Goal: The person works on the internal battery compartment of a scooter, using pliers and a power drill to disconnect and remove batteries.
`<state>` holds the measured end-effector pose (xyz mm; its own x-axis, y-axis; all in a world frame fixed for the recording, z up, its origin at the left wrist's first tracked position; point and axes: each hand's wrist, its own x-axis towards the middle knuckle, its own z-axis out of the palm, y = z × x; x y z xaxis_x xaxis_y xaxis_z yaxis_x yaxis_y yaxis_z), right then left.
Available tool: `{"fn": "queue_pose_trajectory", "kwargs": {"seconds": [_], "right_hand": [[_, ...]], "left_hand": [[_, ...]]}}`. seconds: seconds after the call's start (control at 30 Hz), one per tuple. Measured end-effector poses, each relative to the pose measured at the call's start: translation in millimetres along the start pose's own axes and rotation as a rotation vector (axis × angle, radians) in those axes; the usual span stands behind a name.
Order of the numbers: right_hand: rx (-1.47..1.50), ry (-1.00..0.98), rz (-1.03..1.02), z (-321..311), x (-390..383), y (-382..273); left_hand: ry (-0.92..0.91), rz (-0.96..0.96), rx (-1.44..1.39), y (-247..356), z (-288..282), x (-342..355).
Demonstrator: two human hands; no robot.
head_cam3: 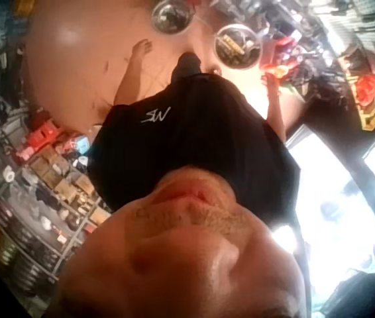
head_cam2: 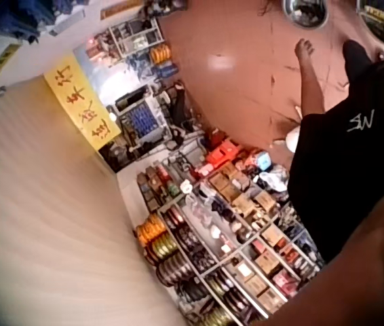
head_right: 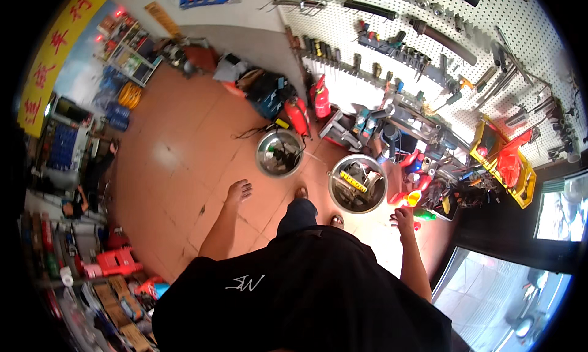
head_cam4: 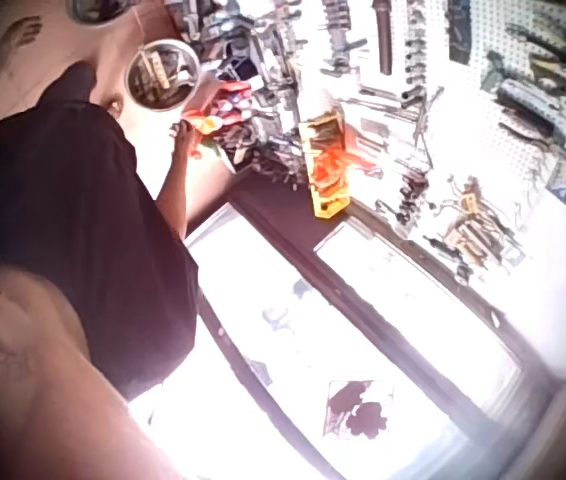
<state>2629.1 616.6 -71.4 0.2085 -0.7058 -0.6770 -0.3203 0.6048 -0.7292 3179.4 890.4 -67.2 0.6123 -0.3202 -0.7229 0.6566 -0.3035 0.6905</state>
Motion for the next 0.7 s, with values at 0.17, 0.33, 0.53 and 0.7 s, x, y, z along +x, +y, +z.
{"fn": "queue_pose_trajectory", "kwargs": {"seconds": [0.17, 0.33, 0.53, 0.7], "right_hand": [[0.148, 0.359, 0.182, 18, -23, 23], [-0.653, 0.309, 0.000, 59, -118, 165], [0.059, 0.470, 0.554, 218, -166, 44], [0.244, 0.533, 0.516, 255, -156, 41]], "left_hand": [[-0.109, 0.253, 0.219, 109, 69, 159], [-0.379, 0.428, 0.252, 255, 258, 283], [-0.061, 0.925, 0.819, 332, 432, 357], [-0.803, 0.793, 0.778, 404, 410, 474]]}}
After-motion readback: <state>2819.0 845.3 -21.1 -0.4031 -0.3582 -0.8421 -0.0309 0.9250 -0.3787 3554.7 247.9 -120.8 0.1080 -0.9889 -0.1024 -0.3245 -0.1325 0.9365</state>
